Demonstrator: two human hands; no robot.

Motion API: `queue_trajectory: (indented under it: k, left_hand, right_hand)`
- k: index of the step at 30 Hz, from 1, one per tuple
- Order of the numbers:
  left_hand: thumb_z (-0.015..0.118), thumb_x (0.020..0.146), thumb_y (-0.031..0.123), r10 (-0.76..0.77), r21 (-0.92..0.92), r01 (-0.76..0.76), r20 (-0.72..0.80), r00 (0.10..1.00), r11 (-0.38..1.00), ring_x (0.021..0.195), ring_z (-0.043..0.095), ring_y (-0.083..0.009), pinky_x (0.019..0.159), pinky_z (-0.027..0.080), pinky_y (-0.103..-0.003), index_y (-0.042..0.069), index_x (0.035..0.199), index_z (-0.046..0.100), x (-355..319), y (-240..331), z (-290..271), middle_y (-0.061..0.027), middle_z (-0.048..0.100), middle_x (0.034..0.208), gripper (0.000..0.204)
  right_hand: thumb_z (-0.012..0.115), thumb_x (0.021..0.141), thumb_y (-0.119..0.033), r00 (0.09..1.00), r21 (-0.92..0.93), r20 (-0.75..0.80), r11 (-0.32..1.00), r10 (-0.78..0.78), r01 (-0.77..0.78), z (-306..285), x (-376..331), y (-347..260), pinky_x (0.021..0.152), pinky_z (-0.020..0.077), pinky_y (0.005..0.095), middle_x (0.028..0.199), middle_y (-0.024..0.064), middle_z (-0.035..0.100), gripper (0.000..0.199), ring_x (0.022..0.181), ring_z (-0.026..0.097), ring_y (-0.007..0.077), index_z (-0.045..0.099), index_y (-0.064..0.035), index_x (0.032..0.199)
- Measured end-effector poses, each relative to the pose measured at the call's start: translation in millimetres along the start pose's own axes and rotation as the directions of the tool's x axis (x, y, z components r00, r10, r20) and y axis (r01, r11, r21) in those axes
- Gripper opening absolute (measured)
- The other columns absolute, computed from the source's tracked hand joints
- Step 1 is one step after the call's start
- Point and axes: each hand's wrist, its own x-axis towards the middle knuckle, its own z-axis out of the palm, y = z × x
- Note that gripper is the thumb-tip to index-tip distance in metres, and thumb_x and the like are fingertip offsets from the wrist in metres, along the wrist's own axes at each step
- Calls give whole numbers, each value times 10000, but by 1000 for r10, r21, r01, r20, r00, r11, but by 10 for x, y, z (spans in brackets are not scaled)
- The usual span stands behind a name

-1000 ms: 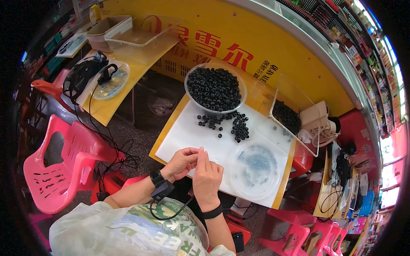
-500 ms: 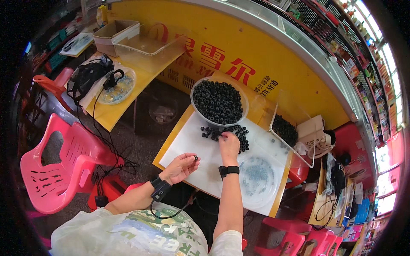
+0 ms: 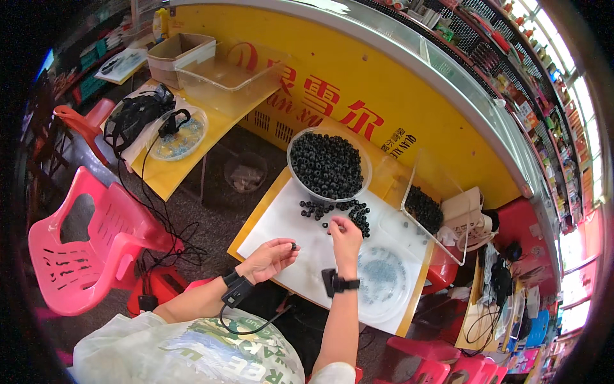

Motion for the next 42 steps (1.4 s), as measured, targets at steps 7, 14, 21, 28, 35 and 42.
queue_trajectory:
  k: [7, 14, 21, 28, 35, 42]
  left_hand:
    - [618, 951, 64, -17, 35, 14, 78, 997, 999, 973, 675, -175, 876, 576, -282, 19, 1116, 620, -57, 10, 326, -103, 684, 1056, 171]
    - [628, 941, 59, -59, 127, 42, 136, 989, 991, 920, 682, -178, 848, 581, -299, 23, 1109, 639, -51, 17, 474, -96, 689, 1036, 173]
    - [647, 931, 70, -62, 207, 34, 129, 990, 978, 891, 669, -158, 828, 573, -290, 26, 1107, 654, -102, 88, 574, -71, 689, 997, 181]
    - [656, 926, 72, -34, 231, 0, 146, 989, 973, 910, 659, -133, 829, 570, -282, 28, 1112, 664, -75, 32, 524, -61, 690, 1006, 191]
    - [660, 922, 64, -21, 302, -27, 154, 988, 953, 904, 663, -125, 836, 564, -278, 24, 1155, 664, -80, 37, 501, -64, 696, 1018, 237]
    - [686, 909, 80, -165, 297, 80, 273, 948, 951, 875, 656, -108, 815, 555, -256, 26, 1216, 616, -49, 101, 331, -50, 685, 1010, 320]
  right_hand:
    - [605, 909, 31, 962, 780, 191, 565, 197, -270, -193, -745, -200, 762, 534, 250, 993, 117, 679, 203, 908, 678, 191, 646, 42, 1108]
    - [654, 892, 23, 987, 690, 105, 705, 125, -163, -198, -1031, -347, 783, 533, 262, 972, 113, 697, 199, 897, 684, 186, 655, 52, 1089]
    - [700, 867, 13, 1000, 477, -28, 879, 13, 2, -137, -1103, -424, 752, 500, 216, 937, 60, 696, 175, 814, 632, 91, 690, 34, 1041]
    - [701, 877, -5, 989, 183, -96, 975, -113, 129, -87, -1151, -469, 713, 476, 184, 908, 22, 692, 138, 777, 598, 50, 713, 32, 1009]
    - [729, 825, 15, 961, -7, -135, 970, -243, 245, -23, -1204, -569, 670, 474, 221, 884, 53, 695, 162, 746, 599, 94, 727, 9, 987]
    - [769, 769, -6, 981, 17, -29, 981, -192, 193, -64, -1217, -455, 773, 499, 269, 948, 74, 700, 261, 879, 624, 145, 715, -13, 1024]
